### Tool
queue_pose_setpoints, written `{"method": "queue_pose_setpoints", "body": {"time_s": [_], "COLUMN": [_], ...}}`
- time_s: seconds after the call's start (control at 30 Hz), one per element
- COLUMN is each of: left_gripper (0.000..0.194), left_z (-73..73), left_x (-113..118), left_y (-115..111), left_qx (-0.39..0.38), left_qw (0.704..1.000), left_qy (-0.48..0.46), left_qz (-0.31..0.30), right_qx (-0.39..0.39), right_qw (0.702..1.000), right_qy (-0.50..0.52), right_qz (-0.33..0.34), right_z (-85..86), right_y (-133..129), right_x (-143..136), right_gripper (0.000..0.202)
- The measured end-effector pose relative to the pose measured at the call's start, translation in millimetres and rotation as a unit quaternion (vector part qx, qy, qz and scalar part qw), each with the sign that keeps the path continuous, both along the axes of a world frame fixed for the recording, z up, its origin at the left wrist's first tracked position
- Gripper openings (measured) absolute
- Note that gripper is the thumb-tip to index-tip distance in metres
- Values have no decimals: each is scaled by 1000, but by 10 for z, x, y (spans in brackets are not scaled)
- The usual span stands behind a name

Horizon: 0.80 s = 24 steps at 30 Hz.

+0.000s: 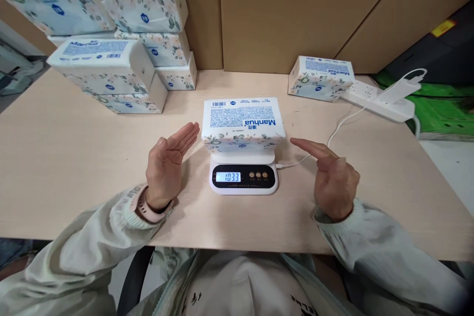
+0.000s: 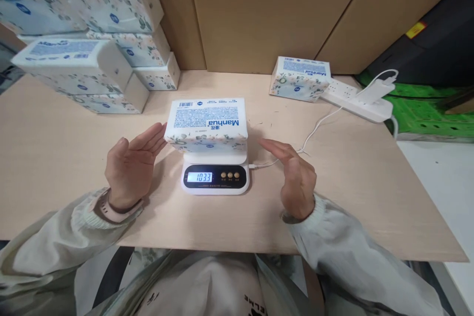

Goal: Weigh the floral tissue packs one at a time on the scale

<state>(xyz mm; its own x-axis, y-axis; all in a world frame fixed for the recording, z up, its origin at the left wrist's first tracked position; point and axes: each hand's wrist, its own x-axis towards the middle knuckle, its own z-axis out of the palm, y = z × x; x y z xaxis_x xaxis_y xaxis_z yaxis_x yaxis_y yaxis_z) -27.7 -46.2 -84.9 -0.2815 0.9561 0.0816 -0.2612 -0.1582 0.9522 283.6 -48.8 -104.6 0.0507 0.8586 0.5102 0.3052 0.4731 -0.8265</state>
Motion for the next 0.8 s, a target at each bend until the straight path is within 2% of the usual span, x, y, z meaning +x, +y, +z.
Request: {"method": "queue_pose_setpoints", "body": {"time_s": [0.17, 0.27, 0.37, 0.47, 0.53, 0.6, 0.7, 0.8], "left_gripper": [57, 58, 57, 57, 54, 49, 44, 38], "left_z": [-31, -61, -70, -8, 97, 258, 577, 860], "left_x": [-11, -30, -36, -6, 44, 131, 387, 833], "left_y": [-3, -4, -20, -31, 4, 117, 502, 1118], "left_qx": [7, 12, 9, 1, 9, 44, 109, 131], "left_qw": [1000, 1000, 998, 992, 983, 973, 952, 926], "left_qy": [-4, -4, 4, 31, 57, 81, 102, 125], "left_qz": [-6, -26, -57, -120, -174, -212, -268, -331], "right_qx": [-15, -72, -144, -194, -196, -164, -90, -23], "right_qw": [1000, 995, 978, 963, 957, 961, 986, 999], "right_qy": [3, 27, 72, 66, 50, 43, 43, 28], "right_qz": [2, 61, 135, 177, 210, 219, 132, 23], "right_z": [-24, -92, -150, -109, -8, 137, 361, 472], "right_y": [17, 53, 113, 166, 205, 288, 593, 1122], "right_x": [26, 38, -11, -153, -265, -330, -217, 169], "right_gripper": [57, 56, 58, 62, 65, 67, 71, 76]}}
